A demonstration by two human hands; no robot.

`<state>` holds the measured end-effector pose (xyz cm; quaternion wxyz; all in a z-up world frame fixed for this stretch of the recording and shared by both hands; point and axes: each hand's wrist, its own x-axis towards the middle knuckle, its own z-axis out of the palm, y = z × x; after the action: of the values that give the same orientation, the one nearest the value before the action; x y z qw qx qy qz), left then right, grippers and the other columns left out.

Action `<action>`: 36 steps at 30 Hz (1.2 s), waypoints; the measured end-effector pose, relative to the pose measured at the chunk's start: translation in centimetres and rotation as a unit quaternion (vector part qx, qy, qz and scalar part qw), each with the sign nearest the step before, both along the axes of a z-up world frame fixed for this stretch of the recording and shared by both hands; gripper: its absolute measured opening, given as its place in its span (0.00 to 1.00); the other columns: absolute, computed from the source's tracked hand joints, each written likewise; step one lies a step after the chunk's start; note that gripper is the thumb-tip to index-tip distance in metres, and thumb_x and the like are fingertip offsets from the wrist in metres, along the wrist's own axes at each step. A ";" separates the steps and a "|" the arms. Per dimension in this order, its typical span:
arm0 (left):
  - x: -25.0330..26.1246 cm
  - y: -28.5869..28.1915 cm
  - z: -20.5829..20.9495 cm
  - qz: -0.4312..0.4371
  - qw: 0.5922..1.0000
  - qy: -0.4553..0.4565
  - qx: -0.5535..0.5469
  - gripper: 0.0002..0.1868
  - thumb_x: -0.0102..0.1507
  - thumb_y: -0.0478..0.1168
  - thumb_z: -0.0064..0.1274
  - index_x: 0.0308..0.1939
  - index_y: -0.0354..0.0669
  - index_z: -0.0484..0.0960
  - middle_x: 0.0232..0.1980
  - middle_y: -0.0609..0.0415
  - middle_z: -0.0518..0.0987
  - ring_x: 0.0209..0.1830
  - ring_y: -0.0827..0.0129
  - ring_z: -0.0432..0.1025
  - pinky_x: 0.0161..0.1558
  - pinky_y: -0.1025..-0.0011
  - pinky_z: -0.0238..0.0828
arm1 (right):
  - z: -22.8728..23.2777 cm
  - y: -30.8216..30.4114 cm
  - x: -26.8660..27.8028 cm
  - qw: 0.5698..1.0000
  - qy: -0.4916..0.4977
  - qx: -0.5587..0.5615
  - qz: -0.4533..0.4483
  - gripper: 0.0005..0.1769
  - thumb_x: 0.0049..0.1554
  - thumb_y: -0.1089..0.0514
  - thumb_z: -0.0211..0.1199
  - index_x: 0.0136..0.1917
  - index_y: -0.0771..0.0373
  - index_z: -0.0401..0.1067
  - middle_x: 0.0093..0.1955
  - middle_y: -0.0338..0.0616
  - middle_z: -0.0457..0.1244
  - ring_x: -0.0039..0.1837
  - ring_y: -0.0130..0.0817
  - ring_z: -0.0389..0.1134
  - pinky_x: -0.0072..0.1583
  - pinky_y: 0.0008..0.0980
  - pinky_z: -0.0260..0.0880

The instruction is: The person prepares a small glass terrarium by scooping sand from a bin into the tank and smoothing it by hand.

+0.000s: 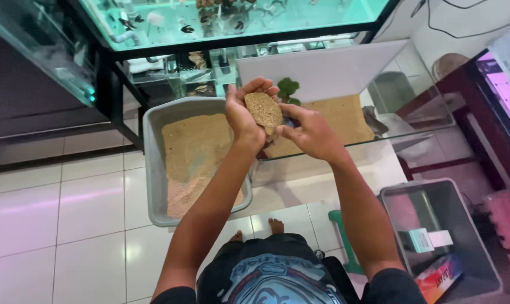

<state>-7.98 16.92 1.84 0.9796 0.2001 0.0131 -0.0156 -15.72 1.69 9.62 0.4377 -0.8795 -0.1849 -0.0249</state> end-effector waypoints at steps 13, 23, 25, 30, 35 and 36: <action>5.2 -14.4 1.8 -0.176 0.937 0.007 0.303 0.37 0.70 0.65 0.28 0.53 0.42 0.85 0.50 0.43 0.86 0.46 0.55 0.83 0.41 0.70 0.74 | 3.1 -16.7 0.8 0.987 0.048 -0.106 -0.107 0.29 0.55 0.56 0.67 0.69 0.61 0.72 0.59 0.60 0.69 0.63 0.58 0.69 0.61 0.48 0.71; 7.8 -18.3 -1.0 -0.210 0.776 -0.091 0.588 0.28 0.68 0.63 0.39 0.52 0.51 0.87 0.42 0.53 0.86 0.37 0.66 0.77 0.35 0.76 0.71 | -1.4 -24.3 4.9 0.966 0.111 -0.229 -0.039 0.27 0.55 0.55 0.64 0.68 0.59 0.72 0.60 0.60 0.69 0.65 0.63 0.67 0.66 0.57 0.65; 7.6 -18.2 -0.5 -0.214 0.770 -0.103 0.592 0.28 0.69 0.60 0.41 0.53 0.45 0.86 0.42 0.50 0.85 0.39 0.64 0.77 0.37 0.76 0.74 | -2.6 -24.9 5.8 0.963 0.124 -0.238 -0.020 0.26 0.55 0.55 0.64 0.67 0.62 0.72 0.60 0.63 0.69 0.64 0.66 0.66 0.65 0.59 0.65; 6.8 -15.8 3.8 -0.360 0.645 -0.097 0.667 0.26 0.69 0.55 0.36 0.55 0.44 0.83 0.48 0.54 0.82 0.38 0.68 0.75 0.35 0.78 0.69 | -5.0 -25.5 8.6 0.936 0.186 -0.280 0.105 0.25 0.55 0.56 0.64 0.65 0.59 0.73 0.62 0.60 0.68 0.67 0.65 0.66 0.67 0.57 0.66; 7.4 -12.8 3.9 -0.408 0.618 -0.059 0.670 0.24 0.70 0.52 0.36 0.53 0.42 0.82 0.44 0.51 0.83 0.33 0.67 0.78 0.31 0.77 0.75 | -4.8 -22.7 10.4 0.897 0.216 -0.323 0.212 0.24 0.57 0.57 0.65 0.67 0.59 0.72 0.64 0.55 0.69 0.68 0.61 0.67 0.69 0.54 0.64; 6.7 -11.9 4.6 -0.423 0.610 -0.037 0.669 0.23 0.70 0.50 0.34 0.52 0.40 0.82 0.41 0.52 0.83 0.30 0.69 0.78 0.27 0.79 0.75 | -4.4 -22.0 10.5 0.880 0.225 -0.340 0.242 0.25 0.58 0.56 0.64 0.68 0.59 0.71 0.65 0.56 0.68 0.69 0.63 0.66 0.69 0.56 0.63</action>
<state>-1.27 5.05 6.47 0.4581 0.7832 -0.1026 -0.4078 -5.19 -20.29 5.18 0.1337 -0.8839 -0.2861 0.3448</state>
